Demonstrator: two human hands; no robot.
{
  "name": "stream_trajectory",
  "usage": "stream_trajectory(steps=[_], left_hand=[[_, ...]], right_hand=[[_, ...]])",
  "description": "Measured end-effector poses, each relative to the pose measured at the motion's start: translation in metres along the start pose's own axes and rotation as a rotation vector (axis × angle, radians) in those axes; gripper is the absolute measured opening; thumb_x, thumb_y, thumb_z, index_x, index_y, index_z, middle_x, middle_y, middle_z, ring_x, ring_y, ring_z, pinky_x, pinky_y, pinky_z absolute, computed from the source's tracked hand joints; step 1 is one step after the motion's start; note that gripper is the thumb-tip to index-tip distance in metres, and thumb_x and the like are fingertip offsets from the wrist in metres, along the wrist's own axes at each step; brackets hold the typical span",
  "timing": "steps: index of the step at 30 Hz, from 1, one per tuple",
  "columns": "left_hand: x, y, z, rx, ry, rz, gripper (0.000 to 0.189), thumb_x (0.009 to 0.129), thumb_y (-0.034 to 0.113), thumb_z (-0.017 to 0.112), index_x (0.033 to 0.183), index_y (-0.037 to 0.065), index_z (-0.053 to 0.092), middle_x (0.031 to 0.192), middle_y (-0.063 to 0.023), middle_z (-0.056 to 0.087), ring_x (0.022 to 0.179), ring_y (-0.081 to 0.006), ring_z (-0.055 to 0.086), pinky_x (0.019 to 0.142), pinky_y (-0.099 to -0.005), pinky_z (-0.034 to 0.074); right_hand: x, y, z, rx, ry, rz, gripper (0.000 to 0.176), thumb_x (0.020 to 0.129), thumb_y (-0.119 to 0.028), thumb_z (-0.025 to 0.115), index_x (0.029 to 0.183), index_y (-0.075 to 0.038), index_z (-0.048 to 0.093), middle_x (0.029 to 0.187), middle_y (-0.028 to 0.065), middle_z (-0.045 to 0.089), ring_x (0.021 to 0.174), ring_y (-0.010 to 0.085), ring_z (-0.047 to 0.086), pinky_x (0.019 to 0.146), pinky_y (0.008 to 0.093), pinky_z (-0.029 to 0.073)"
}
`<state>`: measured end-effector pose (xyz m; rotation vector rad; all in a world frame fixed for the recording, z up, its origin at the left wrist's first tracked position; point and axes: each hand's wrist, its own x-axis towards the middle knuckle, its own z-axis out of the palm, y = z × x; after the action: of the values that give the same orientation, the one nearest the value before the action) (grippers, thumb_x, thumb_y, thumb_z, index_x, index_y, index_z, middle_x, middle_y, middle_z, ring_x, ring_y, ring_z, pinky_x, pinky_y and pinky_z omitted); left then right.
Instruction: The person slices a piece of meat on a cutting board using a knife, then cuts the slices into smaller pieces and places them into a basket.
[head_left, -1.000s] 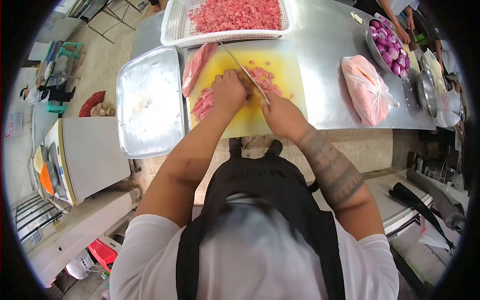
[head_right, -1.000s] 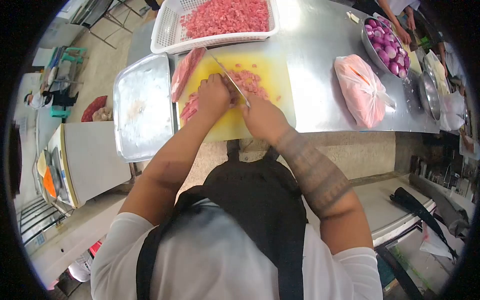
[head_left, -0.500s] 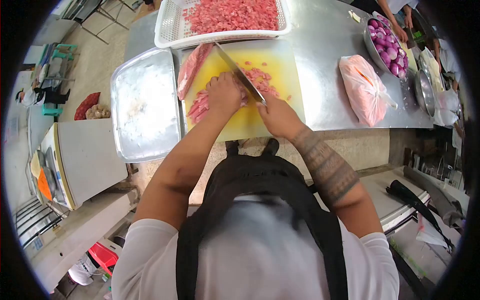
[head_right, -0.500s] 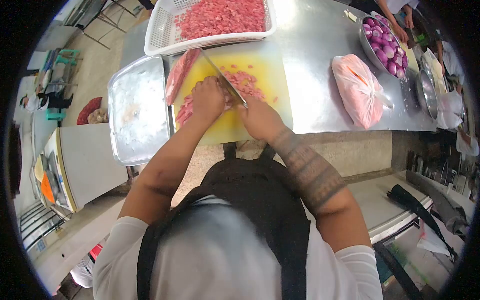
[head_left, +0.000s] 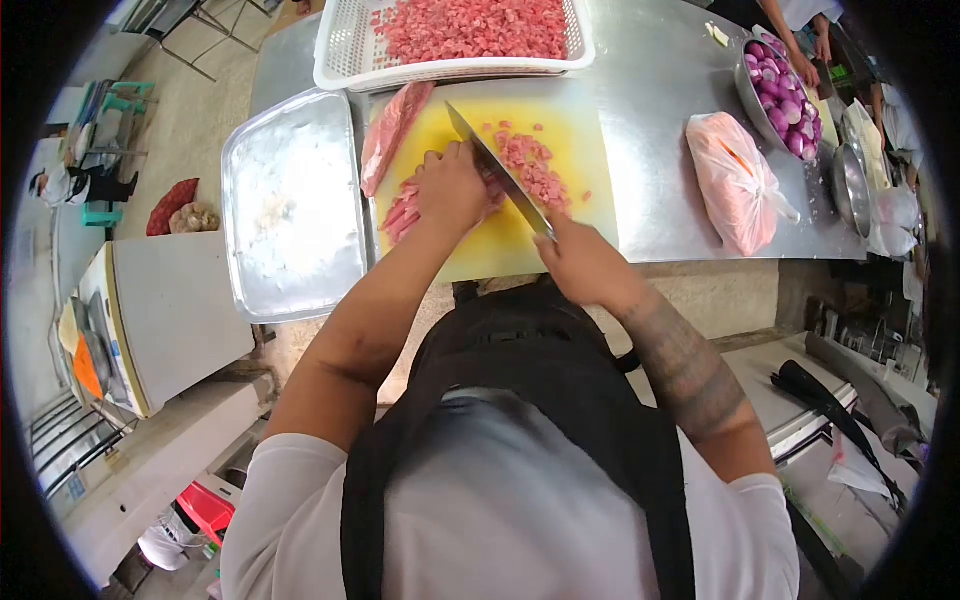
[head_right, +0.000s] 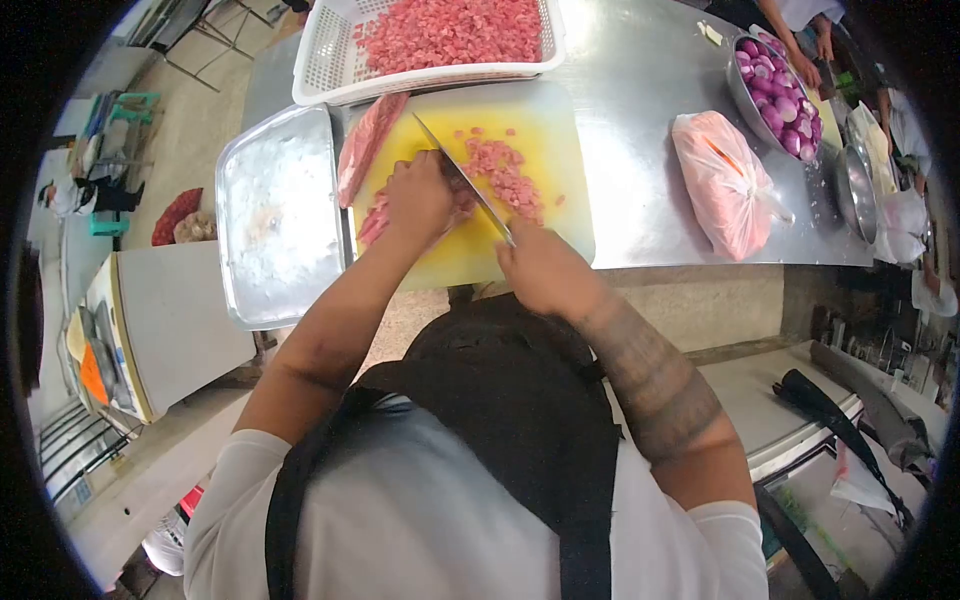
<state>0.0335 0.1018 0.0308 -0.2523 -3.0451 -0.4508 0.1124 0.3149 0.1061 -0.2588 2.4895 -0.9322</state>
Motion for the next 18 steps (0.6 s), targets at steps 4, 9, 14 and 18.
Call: stream_trajectory(steps=[4,9,14,18], left_hand=[[0.005,-0.014,0.029,0.008,0.040,0.006,0.033,0.087,0.024,0.068,0.111,0.003,0.063,0.115,-0.0144,0.064,0.103,-0.0394,0.060,0.088,-0.0520,0.049],[-0.002,-0.015,0.026,0.013,0.057,0.079,0.047,0.080,0.030,0.080,0.111,0.001,0.062,0.114,-0.0159,0.062,0.102,-0.0385,0.058,0.089,-0.0504,0.048],[-0.003,-0.013,0.021,-0.032,0.052,0.078,0.075,0.063,0.037,0.096,0.117,-0.001,0.060,0.116,-0.0156,0.060,0.101,-0.0376,0.057,0.090,-0.0500,0.048],[-0.002,-0.016,0.030,0.018,0.032,0.036,0.071,0.069,0.037,0.092,0.119,0.000,0.059,0.114,-0.0153,0.062,0.103,-0.0372,0.059,0.090,-0.0501,0.048]], right_hand=[[0.062,0.003,0.025,-0.044,0.073,-0.044,0.035,0.107,-0.028,0.053,0.119,0.005,0.057,0.106,0.0327,0.070,0.103,0.0485,0.068,0.089,0.0563,0.053],[0.012,-0.016,-0.006,-0.095,0.061,0.001,0.037,0.108,-0.027,0.053,0.124,0.006,0.056,0.098,0.0331,0.070,0.098,0.0515,0.068,0.087,0.0573,0.053],[-0.023,-0.018,-0.015,0.000,-0.043,0.021,0.036,0.107,-0.028,0.052,0.118,0.005,0.056,0.100,0.0341,0.069,0.099,0.0509,0.068,0.087,0.0595,0.052],[0.056,0.006,0.037,0.018,0.053,-0.040,0.037,0.107,-0.028,0.052,0.121,0.006,0.056,0.100,0.0336,0.070,0.099,0.0521,0.067,0.087,0.0589,0.052]])
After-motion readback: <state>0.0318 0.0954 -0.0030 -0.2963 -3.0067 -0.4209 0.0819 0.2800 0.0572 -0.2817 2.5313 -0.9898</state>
